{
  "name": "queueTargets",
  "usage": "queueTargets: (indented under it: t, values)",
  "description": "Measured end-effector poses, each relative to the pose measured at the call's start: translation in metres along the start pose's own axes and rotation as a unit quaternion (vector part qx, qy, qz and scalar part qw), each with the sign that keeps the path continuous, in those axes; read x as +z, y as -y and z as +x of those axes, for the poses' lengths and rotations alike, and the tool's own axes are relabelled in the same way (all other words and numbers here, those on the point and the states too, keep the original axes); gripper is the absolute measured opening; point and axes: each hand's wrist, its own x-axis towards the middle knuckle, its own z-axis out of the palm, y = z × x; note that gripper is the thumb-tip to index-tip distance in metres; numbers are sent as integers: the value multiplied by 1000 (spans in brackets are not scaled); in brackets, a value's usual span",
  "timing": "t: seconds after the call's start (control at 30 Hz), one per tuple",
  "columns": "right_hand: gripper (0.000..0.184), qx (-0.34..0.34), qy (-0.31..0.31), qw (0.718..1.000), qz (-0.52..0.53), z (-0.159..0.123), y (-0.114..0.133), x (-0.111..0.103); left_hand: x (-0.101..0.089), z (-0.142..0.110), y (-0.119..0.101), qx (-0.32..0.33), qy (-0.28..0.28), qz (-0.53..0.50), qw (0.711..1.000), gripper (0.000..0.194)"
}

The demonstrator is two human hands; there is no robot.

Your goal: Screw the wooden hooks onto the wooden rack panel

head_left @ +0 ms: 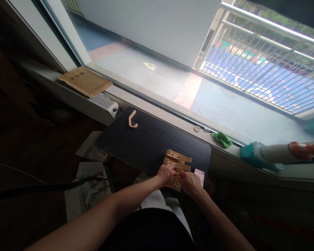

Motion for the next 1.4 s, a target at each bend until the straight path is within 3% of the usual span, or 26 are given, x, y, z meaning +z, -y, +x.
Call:
queueTargets:
  t: [0.1, 0.3, 0.53, 1.1, 1.4]
  values:
    - [32, 13, 5, 1000, -2, -3, 0, -2, -2, 0, 0, 5, 3, 3, 1000, 14]
    - [28, -89, -5, 995, -33, -10, 2, -9, -3, 0, -1, 2, 10, 14, 1000, 15]
    - [37, 19, -11, 999, 38, -2, 5, 0, 2, -1, 2, 14, 1, 17, 1000, 14]
    - [29, -41, -24, 997, 65, 0, -5, 8, 14, 3, 4, 29, -50, 49, 997, 16]
    - [28, -52, -28, 996, 71, 0, -15, 15, 15, 6, 4, 40, -29, 66, 997, 15]
